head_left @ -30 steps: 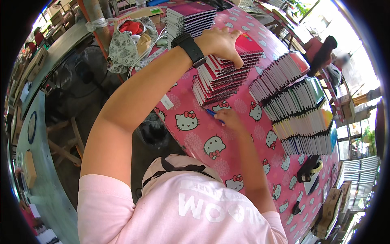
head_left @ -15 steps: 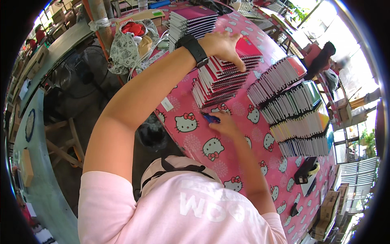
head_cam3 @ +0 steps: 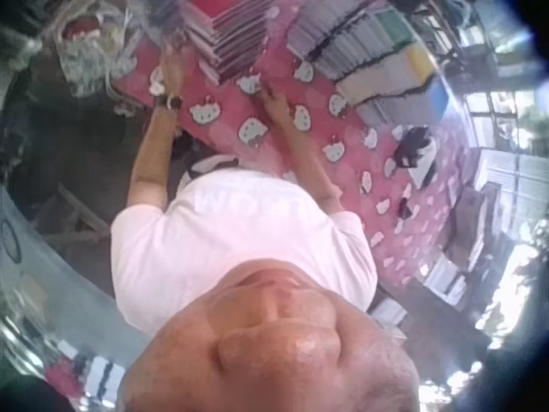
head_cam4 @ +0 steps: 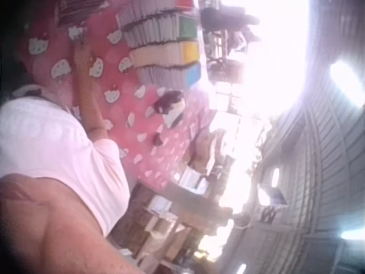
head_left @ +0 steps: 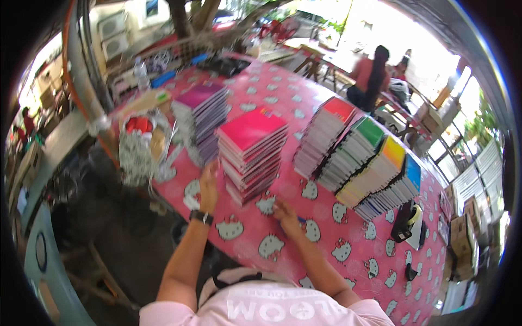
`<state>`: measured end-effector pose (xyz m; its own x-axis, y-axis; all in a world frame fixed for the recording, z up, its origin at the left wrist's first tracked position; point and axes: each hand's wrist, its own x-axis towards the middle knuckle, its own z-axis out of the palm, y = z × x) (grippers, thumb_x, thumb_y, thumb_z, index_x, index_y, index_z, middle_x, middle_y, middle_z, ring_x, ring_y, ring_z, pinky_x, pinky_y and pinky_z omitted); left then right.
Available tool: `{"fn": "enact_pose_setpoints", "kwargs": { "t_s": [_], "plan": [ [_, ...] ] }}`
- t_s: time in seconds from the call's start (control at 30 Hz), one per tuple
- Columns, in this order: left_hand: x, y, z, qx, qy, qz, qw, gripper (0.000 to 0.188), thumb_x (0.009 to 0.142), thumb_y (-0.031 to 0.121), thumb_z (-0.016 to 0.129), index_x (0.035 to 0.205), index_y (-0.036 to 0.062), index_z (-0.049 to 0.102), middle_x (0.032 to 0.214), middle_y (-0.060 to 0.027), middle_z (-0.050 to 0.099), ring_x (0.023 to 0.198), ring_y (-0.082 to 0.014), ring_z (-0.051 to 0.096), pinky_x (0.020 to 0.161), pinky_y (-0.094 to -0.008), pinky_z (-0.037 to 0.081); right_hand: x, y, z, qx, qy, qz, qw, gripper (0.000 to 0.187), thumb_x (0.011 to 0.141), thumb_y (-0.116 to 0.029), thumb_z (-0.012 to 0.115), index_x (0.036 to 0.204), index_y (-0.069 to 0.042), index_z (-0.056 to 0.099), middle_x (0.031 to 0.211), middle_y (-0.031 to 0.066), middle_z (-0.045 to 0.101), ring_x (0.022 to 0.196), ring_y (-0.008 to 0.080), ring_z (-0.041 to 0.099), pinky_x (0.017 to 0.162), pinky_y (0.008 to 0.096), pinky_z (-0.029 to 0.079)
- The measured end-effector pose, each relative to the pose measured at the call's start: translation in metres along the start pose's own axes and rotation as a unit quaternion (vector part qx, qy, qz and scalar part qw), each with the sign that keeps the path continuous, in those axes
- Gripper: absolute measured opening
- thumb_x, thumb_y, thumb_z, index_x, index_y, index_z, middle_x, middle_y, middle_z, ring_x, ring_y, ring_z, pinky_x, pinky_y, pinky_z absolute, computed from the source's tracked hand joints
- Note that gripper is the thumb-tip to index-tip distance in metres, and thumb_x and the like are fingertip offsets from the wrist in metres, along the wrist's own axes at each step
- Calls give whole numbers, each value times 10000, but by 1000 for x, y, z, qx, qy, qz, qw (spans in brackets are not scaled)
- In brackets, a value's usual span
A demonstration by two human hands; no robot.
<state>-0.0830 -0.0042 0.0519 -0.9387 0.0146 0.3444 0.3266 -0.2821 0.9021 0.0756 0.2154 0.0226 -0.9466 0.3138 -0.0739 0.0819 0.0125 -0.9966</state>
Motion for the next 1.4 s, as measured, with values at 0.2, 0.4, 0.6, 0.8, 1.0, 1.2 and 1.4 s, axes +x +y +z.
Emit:
{"fn": "enact_pose_setpoints", "kwargs": {
  "t_s": [0.2,0.4,0.6,0.8,1.0,1.2,1.4],
  "plan": [
    [-1,-86,-17,179,-185,-179,950,321,765,-25,488,1074,-14,574,941,-111,645,855,-180,592,737,-311,461,39,-13,25,202,19,149,968,649,895,-469,525,1376,-77,335,1238,63,480,1111,240,477,973,430,366],
    [-14,-48,-9,304,-234,-116,916,270,730,-37,548,993,-19,605,821,-93,649,742,-132,589,672,-299,471,90,14,29,218,4,126,968,531,913,-479,471,1259,-77,493,1159,70,569,1081,207,507,965,393,361],
    [-107,-45,41,48,-125,-234,963,426,708,-79,573,1127,-49,503,1043,-102,582,859,-161,575,690,-266,498,162,47,-12,269,-117,187,937,442,934,-400,423,1138,-41,580,1081,94,641,942,192,600,871,359,454],
    [-51,-62,-14,238,-48,-35,969,638,682,-103,605,1278,-23,392,1222,-141,491,1124,-236,475,894,-336,447,131,-4,19,256,-96,87,958,425,928,-373,408,1139,-48,582,1083,110,642,926,209,618,832,372,478],
    [27,-65,-3,138,-292,-134,937,640,639,-73,650,1238,-21,433,1098,-108,612,1009,-213,567,889,-334,440,32,23,9,75,128,68,987,522,928,-448,445,1206,-10,504,1076,101,571,941,190,551,886,346,411],
    [27,-50,-5,215,-292,-141,921,495,634,4,704,1102,-4,545,990,-90,648,910,-194,601,810,-321,477,26,-2,23,189,50,128,972,594,914,-545,395,1192,-38,531,1113,94,578,1020,203,509,930,342,358],
    [-25,8,-34,212,-354,-275,869,416,662,41,740,1045,5,581,929,-70,642,854,-151,597,764,-286,482,85,0,18,181,44,101,977,583,934,-526,356,1264,-71,509,1278,67,536,1121,234,489,945,353,358]
  ]
}}
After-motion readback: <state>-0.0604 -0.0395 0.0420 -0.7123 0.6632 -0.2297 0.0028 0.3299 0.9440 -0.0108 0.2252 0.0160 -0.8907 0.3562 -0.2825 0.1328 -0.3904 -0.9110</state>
